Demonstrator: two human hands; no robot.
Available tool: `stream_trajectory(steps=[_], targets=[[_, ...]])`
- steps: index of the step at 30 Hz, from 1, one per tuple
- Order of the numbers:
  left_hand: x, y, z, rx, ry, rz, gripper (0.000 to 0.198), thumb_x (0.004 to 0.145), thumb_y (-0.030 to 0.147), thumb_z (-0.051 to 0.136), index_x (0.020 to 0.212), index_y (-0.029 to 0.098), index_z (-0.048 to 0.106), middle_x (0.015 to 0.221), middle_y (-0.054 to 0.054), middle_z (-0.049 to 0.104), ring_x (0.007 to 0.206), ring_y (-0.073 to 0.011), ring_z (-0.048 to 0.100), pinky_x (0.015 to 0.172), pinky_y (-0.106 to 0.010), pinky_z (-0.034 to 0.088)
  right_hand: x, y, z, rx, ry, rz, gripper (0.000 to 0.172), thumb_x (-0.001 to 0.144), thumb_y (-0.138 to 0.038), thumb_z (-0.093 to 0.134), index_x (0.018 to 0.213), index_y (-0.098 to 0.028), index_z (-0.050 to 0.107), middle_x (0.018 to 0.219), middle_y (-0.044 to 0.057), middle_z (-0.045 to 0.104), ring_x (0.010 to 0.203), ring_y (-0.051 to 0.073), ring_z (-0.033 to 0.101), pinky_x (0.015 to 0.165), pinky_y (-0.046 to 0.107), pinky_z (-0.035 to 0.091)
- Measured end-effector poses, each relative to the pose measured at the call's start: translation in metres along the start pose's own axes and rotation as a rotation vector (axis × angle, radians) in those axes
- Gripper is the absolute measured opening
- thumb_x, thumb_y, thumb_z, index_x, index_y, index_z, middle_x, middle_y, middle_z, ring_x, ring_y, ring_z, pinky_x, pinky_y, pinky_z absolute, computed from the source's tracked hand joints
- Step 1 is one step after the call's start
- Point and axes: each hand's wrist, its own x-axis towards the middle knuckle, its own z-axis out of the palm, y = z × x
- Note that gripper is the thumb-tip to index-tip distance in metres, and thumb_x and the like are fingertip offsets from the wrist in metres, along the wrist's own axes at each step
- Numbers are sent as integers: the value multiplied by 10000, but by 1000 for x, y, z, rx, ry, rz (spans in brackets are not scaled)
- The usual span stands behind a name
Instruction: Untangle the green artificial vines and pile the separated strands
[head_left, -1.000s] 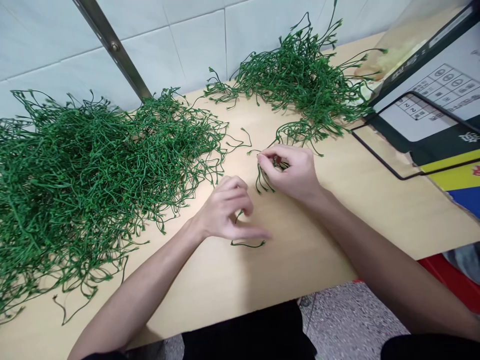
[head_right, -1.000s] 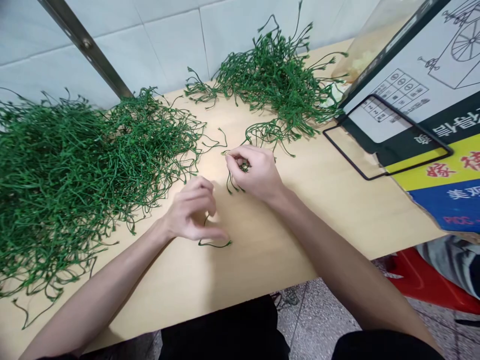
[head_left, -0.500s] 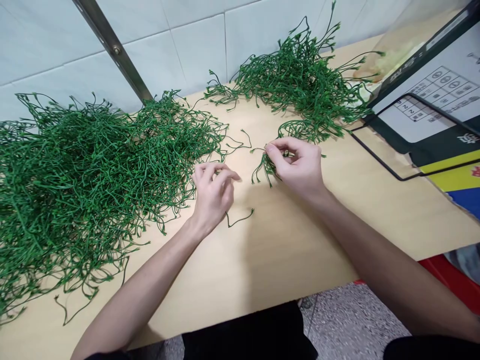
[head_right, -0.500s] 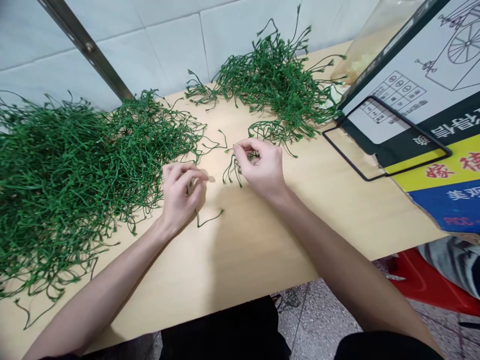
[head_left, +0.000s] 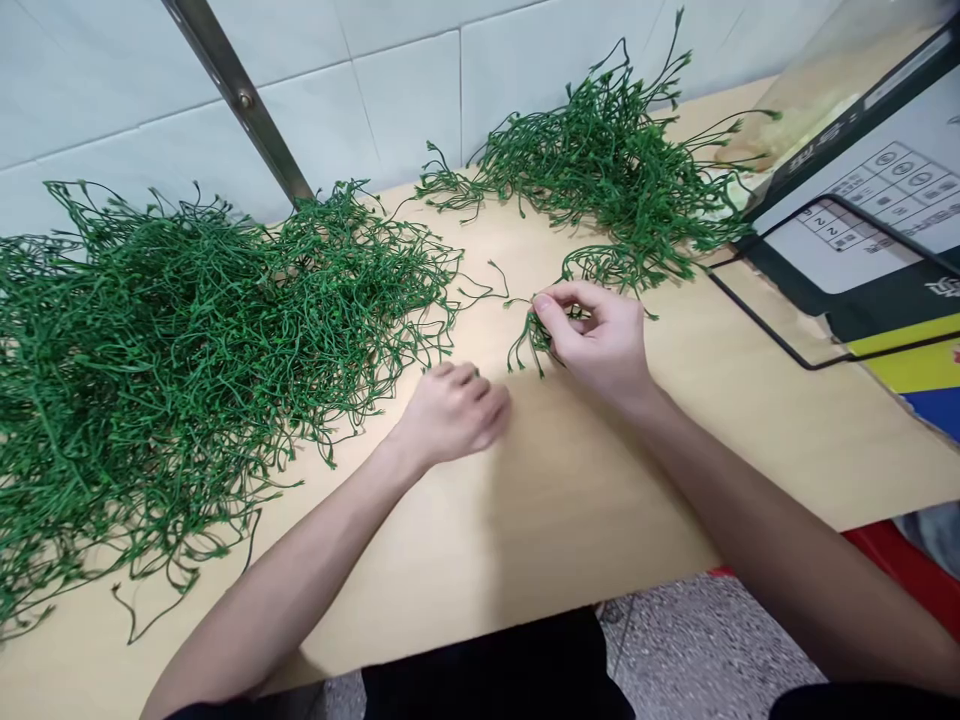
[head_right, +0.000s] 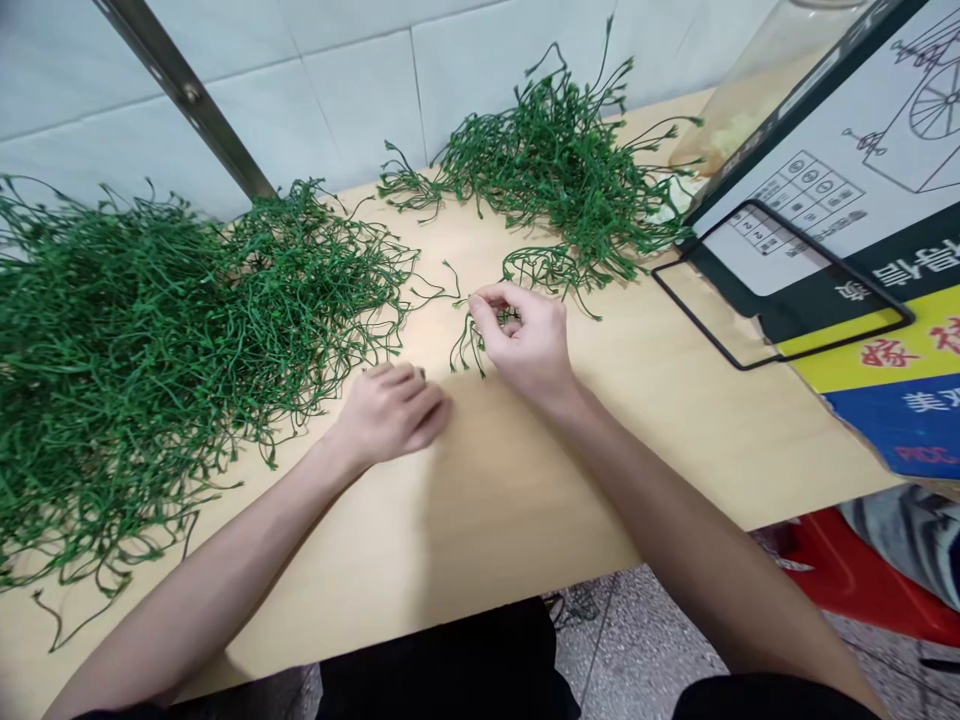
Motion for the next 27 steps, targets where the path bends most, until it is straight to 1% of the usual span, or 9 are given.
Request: stream_trajectory(steps=[2,4,6,8,11,14,18,23,27], targets=[[0,-3,0,151,0,-203,229,905,269,533,713,176,616,662,-66,652,763,-237,591,691,-393,398,0,1,0,10,0,3,171,839,-337,646,767,-183,660,711,44,636,507,113,484,393,257,281],[-1,-5,1,223,10,-378,194,903,314,552,822,170,655,909,-130,713,1029,-339,569,863,-509,370,0,1,1,22,-6,3,166,841,-329,640,763,-184,660,704,39,633,493,108,469,398,258,298],[-3,-5,2,211,19,-474,171,893,314,571,915,176,669,1167,-153,683,1209,-397,478,969,-582,285,0,1,2,24,-18,-14,161,844,-316,634,759,-183,664,696,33,631,485,101,455,413,258,326],[-4,-5,2,151,39,-513,158,886,281,584,977,189,675,1321,-146,618,1270,-402,435,1003,-595,243,-1,0,2,15,-35,-46,161,850,-305,629,759,-179,671,694,29,635,497,100,463,437,256,360],[-3,-5,2,4,123,-520,153,894,259,595,1009,202,678,1242,-135,658,1225,-357,496,997,-555,307,-3,-1,2,1,-77,-84,167,861,-302,623,769,-175,680,705,30,646,511,100,486,454,249,393],[0,-6,0,-286,197,-475,153,928,265,586,1047,184,637,1041,-96,715,1027,-230,626,909,-409,472,-5,-1,2,4,-129,-97,167,872,-307,623,792,-176,687,739,40,669,532,109,534,477,248,448],[2,-6,0,-628,229,-530,235,906,260,649,1106,180,558,1027,-63,723,907,-137,689,820,-280,559,-7,0,3,57,-195,-93,166,875,-322,633,812,-179,691,778,49,686,559,120,599,492,245,516],[0,-4,2,-660,187,-507,229,873,175,669,1088,192,592,933,-22,730,822,-107,697,771,-233,566,-9,-1,4,118,-258,-69,166,871,-325,638,842,-173,700,780,37,688,559,118,613,496,246,559],[1,-5,3,-601,221,-584,195,901,143,594,1089,175,633,931,-35,744,803,-108,698,749,-221,564,-8,-5,1,62,-293,-142,118,841,-263,648,842,-165,715,783,47,713,571,116,595,494,241,515]])
